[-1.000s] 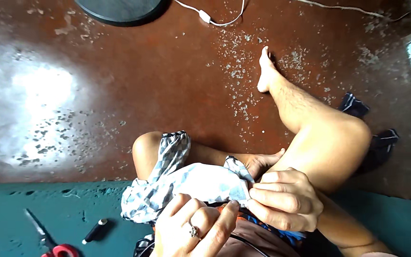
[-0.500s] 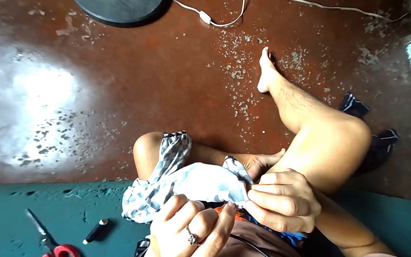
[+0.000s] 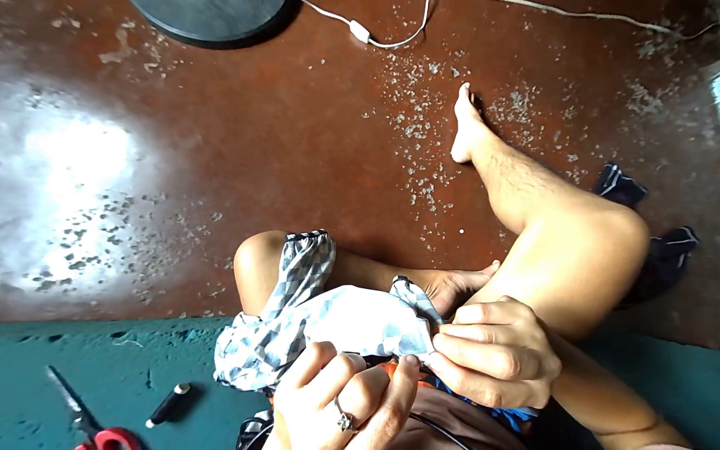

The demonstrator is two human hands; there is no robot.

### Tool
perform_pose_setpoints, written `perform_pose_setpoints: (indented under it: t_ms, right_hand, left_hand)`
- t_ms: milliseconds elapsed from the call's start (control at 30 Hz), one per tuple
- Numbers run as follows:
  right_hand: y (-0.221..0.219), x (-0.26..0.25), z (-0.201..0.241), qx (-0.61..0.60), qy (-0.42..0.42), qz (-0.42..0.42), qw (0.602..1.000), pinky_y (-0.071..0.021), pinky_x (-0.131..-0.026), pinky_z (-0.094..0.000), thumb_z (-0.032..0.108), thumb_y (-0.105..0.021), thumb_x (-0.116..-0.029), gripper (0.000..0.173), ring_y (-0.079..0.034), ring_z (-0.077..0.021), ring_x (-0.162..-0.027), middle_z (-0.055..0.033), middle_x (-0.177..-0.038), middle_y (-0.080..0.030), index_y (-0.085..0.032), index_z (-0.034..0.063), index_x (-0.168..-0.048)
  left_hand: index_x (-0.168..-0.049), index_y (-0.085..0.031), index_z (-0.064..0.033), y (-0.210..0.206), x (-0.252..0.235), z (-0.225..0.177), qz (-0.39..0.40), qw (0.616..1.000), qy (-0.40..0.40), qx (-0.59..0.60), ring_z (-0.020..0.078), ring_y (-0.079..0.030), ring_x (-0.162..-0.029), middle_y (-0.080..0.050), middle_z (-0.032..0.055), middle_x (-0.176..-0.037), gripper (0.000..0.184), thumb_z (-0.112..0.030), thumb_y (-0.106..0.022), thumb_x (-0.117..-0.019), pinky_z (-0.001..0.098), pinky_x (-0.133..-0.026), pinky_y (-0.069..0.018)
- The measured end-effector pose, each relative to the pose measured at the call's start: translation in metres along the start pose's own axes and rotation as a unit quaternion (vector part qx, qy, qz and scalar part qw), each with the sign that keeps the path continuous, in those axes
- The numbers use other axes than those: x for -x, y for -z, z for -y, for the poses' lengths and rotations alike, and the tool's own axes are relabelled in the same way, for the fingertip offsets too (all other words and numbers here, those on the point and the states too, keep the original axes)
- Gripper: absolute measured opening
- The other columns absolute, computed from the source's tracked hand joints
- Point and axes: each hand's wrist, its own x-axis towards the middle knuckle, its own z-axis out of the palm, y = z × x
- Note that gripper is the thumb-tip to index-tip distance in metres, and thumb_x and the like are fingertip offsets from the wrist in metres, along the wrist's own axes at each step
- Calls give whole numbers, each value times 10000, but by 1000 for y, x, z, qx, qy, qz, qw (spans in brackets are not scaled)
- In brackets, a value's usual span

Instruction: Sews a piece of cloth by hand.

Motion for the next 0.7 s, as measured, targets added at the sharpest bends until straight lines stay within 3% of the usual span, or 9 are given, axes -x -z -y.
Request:
perform_pose_setpoints:
  t_ms: [267, 433, 700]
  right_hand:
    - [0, 0, 1, 6, 5, 0, 1000, -518, -739, -277, -7, -604, -981, 58, -612, -190, -757, -118, -884, -646, -648, -12, -1018]
    - [0, -1, 1, -4, 0, 2, 1000, -519, -736, -281, 2, -601, -987, 65, -610, -196, -760, -123, -903, -643, -645, -7, -1034]
    - [0, 1, 1, 1, 1, 0, 1000, -524, -773, -282, 8, -590, -996, 71, -622, -192, -788, -120, -906, -653, -649, 0, -1034]
  left_hand:
    - [-1020, -608, -117, 3, 1, -1, -1, 1000, -18, -14, 172, -414, -702, -443, 25, -768, 85, -198, -584, -1029, 287, -738, -352]
    - [-1017, -604, -139, -1, 5, 1, -18, 1000, 9, -16, 155, -438, -709, -466, 12, -770, 97, -234, -626, -1012, 273, -750, -365]
    - [-1000, -620, -123, -2, 5, 2, -15, 1000, -6, -14, 165, -412, -709, -450, 23, -782, 60, -183, -616, -1002, 284, -731, -349]
